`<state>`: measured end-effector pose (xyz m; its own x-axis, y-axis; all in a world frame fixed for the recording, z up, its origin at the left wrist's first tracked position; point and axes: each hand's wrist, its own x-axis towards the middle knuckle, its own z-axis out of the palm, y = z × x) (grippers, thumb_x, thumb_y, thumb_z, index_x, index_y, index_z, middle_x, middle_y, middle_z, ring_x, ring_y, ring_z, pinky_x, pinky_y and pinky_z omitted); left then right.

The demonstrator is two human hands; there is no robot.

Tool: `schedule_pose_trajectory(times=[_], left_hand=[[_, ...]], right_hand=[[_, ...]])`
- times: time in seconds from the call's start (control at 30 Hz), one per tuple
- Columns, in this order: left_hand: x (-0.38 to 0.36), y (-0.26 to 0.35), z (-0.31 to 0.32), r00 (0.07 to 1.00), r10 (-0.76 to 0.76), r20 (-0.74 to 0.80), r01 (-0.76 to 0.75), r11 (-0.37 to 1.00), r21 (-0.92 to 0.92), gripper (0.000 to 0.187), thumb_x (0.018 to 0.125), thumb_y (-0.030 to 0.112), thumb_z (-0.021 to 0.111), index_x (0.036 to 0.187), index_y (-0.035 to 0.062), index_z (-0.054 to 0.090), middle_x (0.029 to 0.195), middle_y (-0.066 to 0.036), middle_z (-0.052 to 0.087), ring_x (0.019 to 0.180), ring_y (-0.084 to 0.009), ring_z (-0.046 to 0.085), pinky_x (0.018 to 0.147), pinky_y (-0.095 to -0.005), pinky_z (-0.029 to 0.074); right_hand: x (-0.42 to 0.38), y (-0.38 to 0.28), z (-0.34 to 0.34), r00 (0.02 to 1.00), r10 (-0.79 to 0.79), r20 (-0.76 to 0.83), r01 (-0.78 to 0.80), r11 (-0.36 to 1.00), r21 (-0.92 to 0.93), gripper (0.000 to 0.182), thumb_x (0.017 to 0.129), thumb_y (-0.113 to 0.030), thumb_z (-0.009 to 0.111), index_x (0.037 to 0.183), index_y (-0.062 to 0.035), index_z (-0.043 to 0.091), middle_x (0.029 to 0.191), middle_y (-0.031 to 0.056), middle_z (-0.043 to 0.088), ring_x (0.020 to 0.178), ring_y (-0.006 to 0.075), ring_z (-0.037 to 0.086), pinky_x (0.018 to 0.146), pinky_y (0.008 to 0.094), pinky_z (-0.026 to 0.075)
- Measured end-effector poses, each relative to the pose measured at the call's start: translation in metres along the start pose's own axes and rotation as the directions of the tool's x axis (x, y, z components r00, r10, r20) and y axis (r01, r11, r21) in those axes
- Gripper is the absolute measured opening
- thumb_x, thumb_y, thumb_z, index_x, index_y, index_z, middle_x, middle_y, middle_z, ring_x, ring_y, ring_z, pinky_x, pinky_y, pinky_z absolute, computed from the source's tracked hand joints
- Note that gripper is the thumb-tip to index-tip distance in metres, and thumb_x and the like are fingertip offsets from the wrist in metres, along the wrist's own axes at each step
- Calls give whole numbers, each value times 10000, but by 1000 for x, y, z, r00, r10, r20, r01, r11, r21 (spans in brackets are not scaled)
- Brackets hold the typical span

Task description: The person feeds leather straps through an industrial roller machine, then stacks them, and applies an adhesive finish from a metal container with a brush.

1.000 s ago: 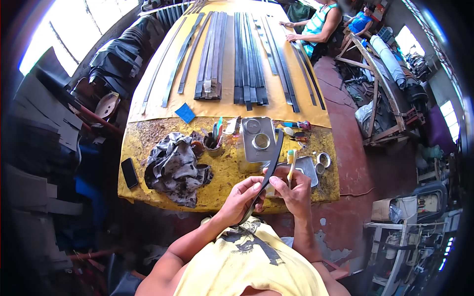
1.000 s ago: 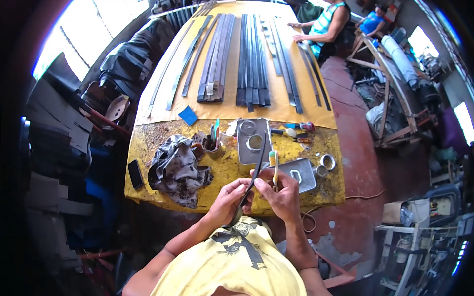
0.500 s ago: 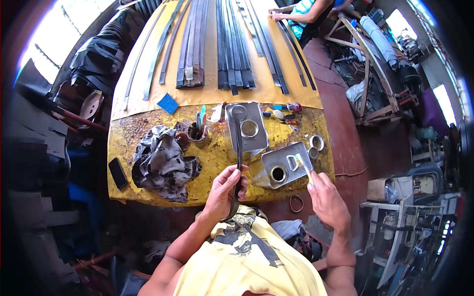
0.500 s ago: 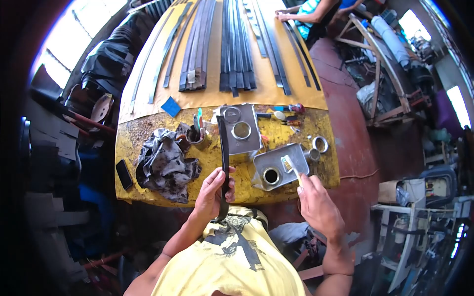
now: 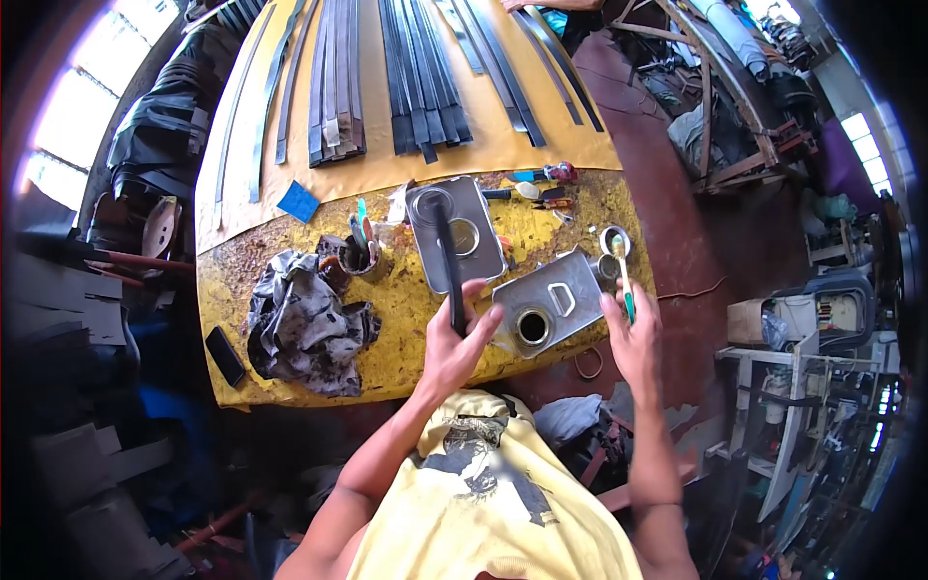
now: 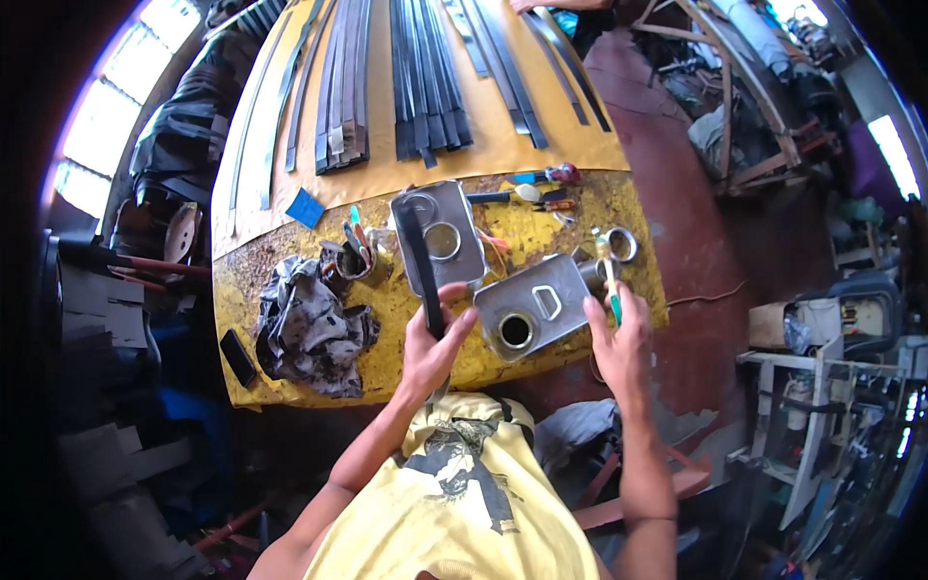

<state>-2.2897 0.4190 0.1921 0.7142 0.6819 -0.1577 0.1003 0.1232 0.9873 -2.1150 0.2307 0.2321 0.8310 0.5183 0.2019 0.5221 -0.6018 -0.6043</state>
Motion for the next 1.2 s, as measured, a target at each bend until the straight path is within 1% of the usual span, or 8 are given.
schedule_pose_trajectory(times=[0.1, 0.2, 0.27, 0.6, 0.67, 0.73, 1.03, 1.2], left_hand=[[13, -4, 16, 1000, 20, 15, -22, 978, 207, 477, 926, 247, 733, 1336, 51, 587, 657, 51, 419, 592, -40, 397, 529, -241, 366], [16, -1, 24, 999, 35, -9, -30, 941, 338, 446, 938, 225, 716, 1351, 98, 606, 627, 49, 412, 570, -43, 377, 519, -247, 355], [15, -16, 24, 984, 177, -24, -152, 902, 404, 431, 940, 240, 719, 1331, 85, 624, 601, 67, 425, 541, -27, 355, 498, -231, 327], [-20, -29, -14, 971, 211, 112, -239, 856, 459, 387, 945, 105, 678, 1321, 41, 620, 630, 22, 434, 557, -70, 368, 509, -255, 352], [-38, -26, -29, 979, 113, 169, -170, 910, 379, 393, 967, 116, 652, 1344, 23, 595, 630, 31, 427, 572, -50, 392, 520, -241, 359], [-51, -33, -43, 986, -103, 132, 69, 969, 238, 401, 976, 115, 641, 1357, 9, 578, 630, 46, 425, 578, -41, 385, 521, -236, 346], [-74, -74, -105, 953, 67, 296, -155, 946, 285, 427, 986, 118, 625, 1402, 44, 559, 618, 40, 415, 560, -47, 376, 506, -238, 321], [-75, -87, -122, 909, -79, 408, 11, 986, 166, 511, 1023, 194, 583, 1499, 81, 436, 569, 46, 466, 516, -33, 422, 484, -235, 365]], right_hand=[[0, 12, 34, 948, 289, 135, -314, 920, 236, 533, 946, -402, 666, 1274, 12, 593, 1108, 193, 675, 1030, 263, 659, 872, 400, 511], [-17, 18, 63, 989, 140, -44, -122, 951, 284, 508, 932, -327, 693, 1288, 21, 593, 1177, 223, 664, 1067, 328, 655, 919, 415, 497], [-20, 21, 63, 990, 128, -61, -102, 942, 321, 493, 925, -298, 704, 1278, 28, 597, 1176, 225, 661, 1067, 346, 652, 925, 416, 494], [-60, 4, 58, 994, 18, -108, 20, 942, 336, 478, 913, -196, 717, 1319, 13, 575, 1244, 208, 649, 1142, 348, 637, 967, 407, 505], [-78, -5, 54, 994, -30, -109, 66, 935, 348, 472, 907, -167, 721, 1320, 9, 575, 1262, 198, 646, 1156, 344, 635, 975, 406, 509], [-89, -20, 54, 992, -63, -113, 100, 929, 357, 443, 895, -114, 722, 1300, 1, 586, 1279, 191, 642, 1143, 335, 653, 945, 395, 547], [-127, -71, 75, 985, -72, -159, 123, 933, 338, 392, 888, -40, 707, 1263, 12, 603, 1281, 188, 643, 1125, 330, 667, 912, 384, 567], [-145, -90, 81, 982, -20, -188, 77, 951, 301, 351, 905, -31, 682, 1246, 22, 621, 1281, 182, 646, 1144, 327, 656, 939, 379, 540]])
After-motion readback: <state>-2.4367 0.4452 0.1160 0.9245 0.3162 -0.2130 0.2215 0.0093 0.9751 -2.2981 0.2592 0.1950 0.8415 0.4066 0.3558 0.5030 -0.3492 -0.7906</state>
